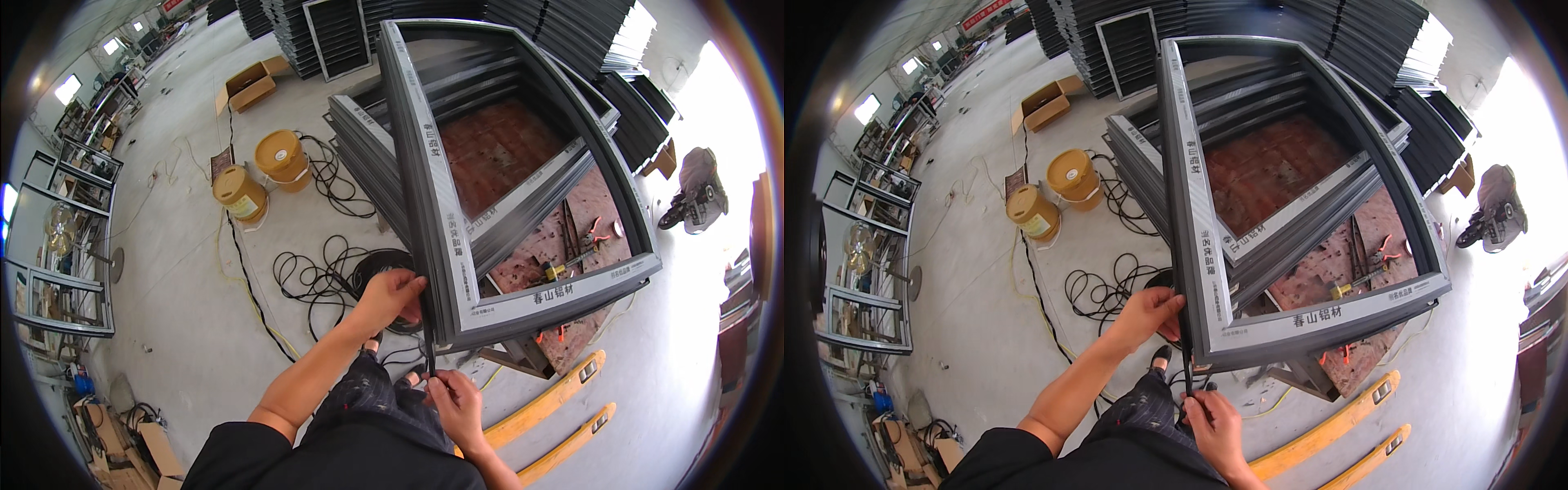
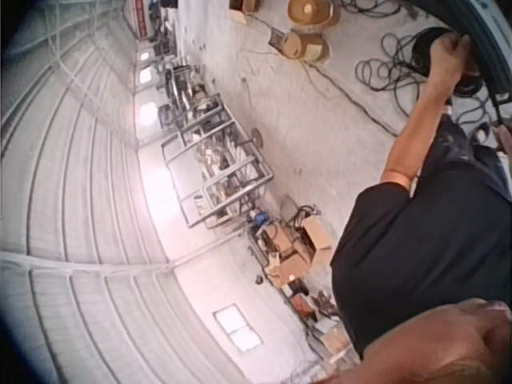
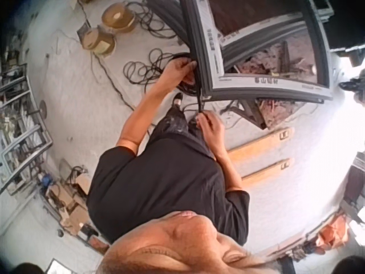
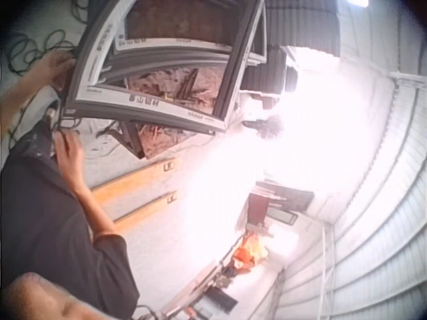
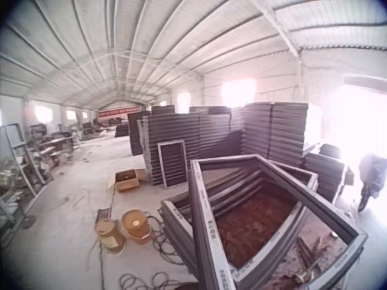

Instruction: The person installs a black sealant strip into the frame of a window using a pair of pliers to trim the strip and pressing it into the groove by hand.

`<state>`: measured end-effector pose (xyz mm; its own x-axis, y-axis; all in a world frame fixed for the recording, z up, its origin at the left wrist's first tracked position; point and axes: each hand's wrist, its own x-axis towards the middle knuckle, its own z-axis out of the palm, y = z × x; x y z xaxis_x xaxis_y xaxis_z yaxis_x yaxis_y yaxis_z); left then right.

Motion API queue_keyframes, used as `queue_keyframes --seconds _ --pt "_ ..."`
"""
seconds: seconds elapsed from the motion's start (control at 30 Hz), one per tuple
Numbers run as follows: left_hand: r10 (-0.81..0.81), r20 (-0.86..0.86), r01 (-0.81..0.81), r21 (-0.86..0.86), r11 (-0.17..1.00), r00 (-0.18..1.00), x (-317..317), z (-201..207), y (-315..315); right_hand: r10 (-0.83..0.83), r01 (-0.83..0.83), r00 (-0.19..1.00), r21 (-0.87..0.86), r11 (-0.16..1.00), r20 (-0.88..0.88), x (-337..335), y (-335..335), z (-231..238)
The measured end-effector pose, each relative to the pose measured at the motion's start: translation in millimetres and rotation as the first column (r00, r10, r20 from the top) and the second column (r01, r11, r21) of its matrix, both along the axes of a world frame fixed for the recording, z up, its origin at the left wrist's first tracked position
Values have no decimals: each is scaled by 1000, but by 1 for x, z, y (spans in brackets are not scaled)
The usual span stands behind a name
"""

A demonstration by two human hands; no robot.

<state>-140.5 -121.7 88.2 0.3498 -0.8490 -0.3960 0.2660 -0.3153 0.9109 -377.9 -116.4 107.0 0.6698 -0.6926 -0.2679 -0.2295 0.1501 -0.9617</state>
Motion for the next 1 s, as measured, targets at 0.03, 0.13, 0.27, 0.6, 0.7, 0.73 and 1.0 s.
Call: queue_keyframes --seconds 0.03,0.13,0.27,0.6,0.7,0.73,1.0 --pt "25 13 -26 13 1000 1000 -3 1 1 12 -12 1000 -5 1000 -9 -1 -1 0" --pt "53 -40 -52 35 998 998 -13 3 7 -4 5 1000 -10 1000 21 -3 -3 -1" --pt "-5 6 4 138 990 1000 -30 7 22 -34 28 998 94 995 60 -6 -4 -7" --pt "23 -61 -19 56 998 998 -53 3 44 -23 -6 991 216 976 132 -1 3 -16" --pt "33 -305 -27 23 999 952 -61 0 50 -26 29 999 162 986 -21 8 7 -15" --pt "10 -342 9 54 998 940 -64 0 55 -43 41 999 86 995 25 6 8 -15" --pt "-59 -407 53 -24 998 911 -74 4 89 -29 -61 989 -585 808 -143 -77 -57 -100"
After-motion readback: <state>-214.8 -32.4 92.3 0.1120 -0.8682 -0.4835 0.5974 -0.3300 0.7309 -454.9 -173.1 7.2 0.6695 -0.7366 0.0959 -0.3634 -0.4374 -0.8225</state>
